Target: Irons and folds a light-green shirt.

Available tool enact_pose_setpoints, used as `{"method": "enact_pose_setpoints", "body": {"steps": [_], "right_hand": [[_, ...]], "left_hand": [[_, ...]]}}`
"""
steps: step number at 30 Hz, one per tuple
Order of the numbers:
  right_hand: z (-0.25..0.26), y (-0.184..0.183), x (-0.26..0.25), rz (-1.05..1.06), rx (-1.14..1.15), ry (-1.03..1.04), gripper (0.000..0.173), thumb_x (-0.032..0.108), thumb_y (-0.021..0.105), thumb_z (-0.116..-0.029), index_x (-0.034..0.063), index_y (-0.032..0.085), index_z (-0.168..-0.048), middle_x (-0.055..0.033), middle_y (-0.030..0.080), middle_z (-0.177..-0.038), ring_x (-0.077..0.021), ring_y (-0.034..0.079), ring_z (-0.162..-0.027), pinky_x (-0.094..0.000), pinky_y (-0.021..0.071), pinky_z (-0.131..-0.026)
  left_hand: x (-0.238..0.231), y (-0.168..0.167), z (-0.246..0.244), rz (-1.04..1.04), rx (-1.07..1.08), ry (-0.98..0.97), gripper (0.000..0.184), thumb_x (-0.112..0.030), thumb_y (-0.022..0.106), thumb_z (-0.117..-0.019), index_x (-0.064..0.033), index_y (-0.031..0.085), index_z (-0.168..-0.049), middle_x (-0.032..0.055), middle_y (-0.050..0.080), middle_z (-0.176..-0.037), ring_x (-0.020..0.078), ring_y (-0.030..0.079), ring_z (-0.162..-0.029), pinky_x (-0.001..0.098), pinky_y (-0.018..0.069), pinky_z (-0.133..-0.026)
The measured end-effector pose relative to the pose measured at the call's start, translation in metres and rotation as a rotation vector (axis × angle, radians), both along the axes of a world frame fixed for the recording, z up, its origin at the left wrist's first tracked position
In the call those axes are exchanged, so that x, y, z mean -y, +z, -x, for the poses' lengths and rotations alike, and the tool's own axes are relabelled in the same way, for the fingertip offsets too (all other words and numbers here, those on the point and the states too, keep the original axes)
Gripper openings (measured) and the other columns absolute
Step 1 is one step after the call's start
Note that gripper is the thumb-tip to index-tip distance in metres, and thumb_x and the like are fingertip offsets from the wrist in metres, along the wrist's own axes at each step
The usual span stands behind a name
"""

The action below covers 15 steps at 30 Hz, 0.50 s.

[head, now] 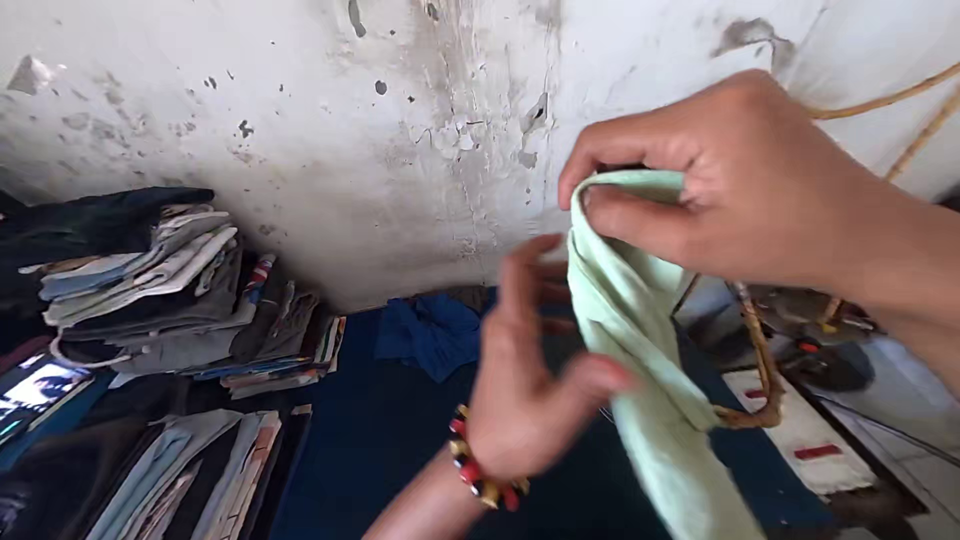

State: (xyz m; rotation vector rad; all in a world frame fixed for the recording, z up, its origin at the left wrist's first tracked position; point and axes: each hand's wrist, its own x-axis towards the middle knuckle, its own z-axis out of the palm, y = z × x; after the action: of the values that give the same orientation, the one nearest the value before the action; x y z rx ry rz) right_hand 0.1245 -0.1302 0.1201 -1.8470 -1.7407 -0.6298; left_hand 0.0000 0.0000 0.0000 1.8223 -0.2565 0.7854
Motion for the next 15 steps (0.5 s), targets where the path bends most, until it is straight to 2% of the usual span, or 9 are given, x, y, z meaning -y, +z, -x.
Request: {"method": "enact_pose_setpoints", "body": {"steps": [1,2,4,6,7,9,11,13,15], "right_hand": [[-0.005,0.004,-0.004,0.008,-0.005,0.021,0.015,0.018,0.057,-0.0937,0.0155,0.070,-0.088,0.0126,0.056,-0.071,0.0120,0.046,-0.062,-0.0077,0.0352,-0.053],[-0.013,0.008,-0.008,0.022,0.004,0.028,0.014,0.019,0.058,-0.0937,0.0149,0.070,-0.088,0.0116,0.058,-0.072,0.0114,0.048,-0.064,-0.0082,0.0371,-0.055],[-0.034,0.015,-0.013,0.058,0.005,0.023,0.015,0.019,0.060,-0.0958,0.0114,0.071,-0.091,0.0072,0.061,-0.076,0.0062,0.051,-0.068,-0.0140,0.0406,-0.062],[-0.053,0.017,-0.012,0.087,-0.073,-0.001,0.015,0.021,0.062,-0.0982,0.0107,0.073,-0.096,0.0055,0.066,-0.082,0.0042,0.058,-0.075,-0.0169,0.0471,-0.071],[-0.059,0.015,-0.010,0.080,-0.133,-0.005,0.014,0.020,0.062,-0.0986,0.0111,0.073,-0.098,0.0068,0.066,-0.083,0.0060,0.058,-0.075,-0.0148,0.0479,-0.071],[-0.066,0.007,-0.005,0.058,-0.235,0.012,0.010,0.019,0.064,-0.0977,0.0128,0.072,-0.098,0.0088,0.065,-0.083,0.0080,0.056,-0.070,-0.0116,0.0464,-0.062],[-0.066,-0.007,0.000,0.077,-0.331,0.080,0.010,0.014,0.066,-0.0947,0.0125,0.075,-0.099,0.0044,0.066,-0.091,0.0019,0.061,-0.073,-0.0148,0.0522,-0.061],[-0.052,-0.025,0.001,0.094,-0.473,0.161,0.017,0.007,0.063,-0.0950,0.0117,0.076,-0.104,0.0023,0.067,-0.099,-0.0028,0.066,-0.081,-0.0180,0.0586,-0.068],[-0.023,-0.040,-0.005,0.076,-0.603,0.259,0.024,0.005,0.058,-0.0963,0.0100,0.077,-0.109,0.0022,0.070,-0.101,-0.0040,0.067,-0.084,-0.0187,0.0590,-0.069]], "left_hand": [[0.012,-0.001,0.001,-0.047,-0.044,0.038,0.086,-0.059,0.068,-0.0889,-0.0013,0.039,-0.146,-0.0003,0.069,-0.106,0.0019,0.069,-0.092,0.0243,0.0604,-0.078],[0.014,-0.007,-0.005,-0.131,-0.102,0.156,0.075,-0.044,0.077,-0.0842,-0.0007,0.048,-0.139,0.0016,0.071,-0.093,0.0066,0.070,-0.081,0.0293,0.0610,-0.070],[-0.006,-0.022,-0.023,-0.270,-0.259,0.370,0.049,-0.021,0.080,-0.0800,-0.0018,0.063,-0.122,0.0110,0.072,-0.083,0.0253,0.072,-0.075,0.0505,0.0589,-0.066],[-0.043,-0.035,-0.037,-0.344,-0.436,0.528,0.033,-0.013,0.077,-0.0839,-0.0025,0.070,-0.114,0.0189,0.072,-0.086,0.0387,0.072,-0.081,0.0642,0.0550,-0.071],[-0.062,-0.038,-0.040,-0.367,-0.512,0.596,0.029,-0.010,0.074,-0.0869,-0.0016,0.070,-0.115,0.0223,0.072,-0.091,0.0433,0.071,-0.087,0.0679,0.0532,-0.075],[-0.093,-0.046,-0.038,-0.373,-0.562,0.733,0.025,-0.005,0.067,-0.0926,-0.0001,0.070,-0.117,0.0254,0.072,-0.103,0.0468,0.069,-0.097,0.0694,0.0517,-0.083],[-0.114,-0.057,-0.030,-0.364,-0.441,0.867,0.023,-0.001,0.061,-0.0954,0.0005,0.070,-0.117,0.0246,0.070,-0.112,0.0451,0.067,-0.106,0.0668,0.0508,-0.089],[-0.123,-0.078,-0.018,-0.375,-0.085,0.939,0.025,-0.007,0.056,-0.0986,0.0033,0.067,-0.118,0.0259,0.065,-0.123,0.0434,0.061,-0.117,0.0628,0.0469,-0.097],[-0.107,-0.088,-0.006,-0.411,0.235,0.867,0.055,-0.042,0.048,-0.1050,0.0049,0.055,-0.134,0.0263,0.054,-0.141,0.0373,0.053,-0.131,0.0547,0.0425,-0.107]]}}
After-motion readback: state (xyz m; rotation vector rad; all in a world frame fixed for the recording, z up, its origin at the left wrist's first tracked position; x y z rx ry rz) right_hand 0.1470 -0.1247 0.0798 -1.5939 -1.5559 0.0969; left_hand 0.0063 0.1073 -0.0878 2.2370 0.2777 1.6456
